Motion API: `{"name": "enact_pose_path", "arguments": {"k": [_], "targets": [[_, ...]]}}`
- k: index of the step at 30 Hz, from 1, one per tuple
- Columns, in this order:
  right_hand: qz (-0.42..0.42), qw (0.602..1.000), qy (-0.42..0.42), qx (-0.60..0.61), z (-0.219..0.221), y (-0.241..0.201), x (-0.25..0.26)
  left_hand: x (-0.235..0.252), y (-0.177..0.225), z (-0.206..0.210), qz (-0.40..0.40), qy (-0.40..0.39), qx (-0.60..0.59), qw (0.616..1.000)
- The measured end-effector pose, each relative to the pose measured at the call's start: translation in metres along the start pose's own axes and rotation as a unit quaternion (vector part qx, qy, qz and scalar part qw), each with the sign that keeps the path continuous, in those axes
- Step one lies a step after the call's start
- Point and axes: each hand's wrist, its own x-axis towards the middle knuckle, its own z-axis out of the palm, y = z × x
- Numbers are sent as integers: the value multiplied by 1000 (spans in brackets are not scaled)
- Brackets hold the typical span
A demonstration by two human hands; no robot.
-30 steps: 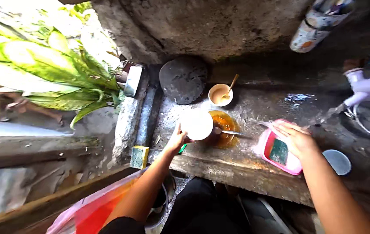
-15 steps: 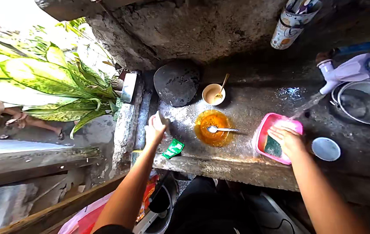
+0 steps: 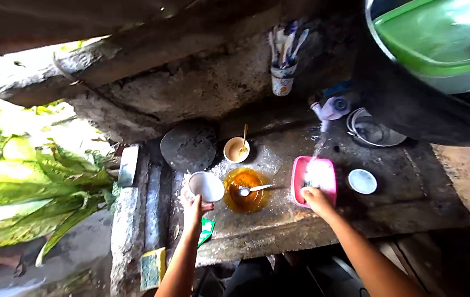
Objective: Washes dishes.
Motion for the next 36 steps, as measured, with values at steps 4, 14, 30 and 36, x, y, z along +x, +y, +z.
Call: {"name": "enact_pose_path", "arguments": {"k": [4,14,30,36], "targets": [[-7,998,27,-55,-3,6,-14,-9,-16,28,-61,-39,-44,996],[126,986,-38,-97,-34,24,-26,-13,-4,169,-75,-163,-52,982],[-9,962,55,268,-81,-165,23,-3,4,308,-115,-253,-6,961],[-30,958,22,283,-95,-184,7,5,24,313,78,-276,257,923]]}}
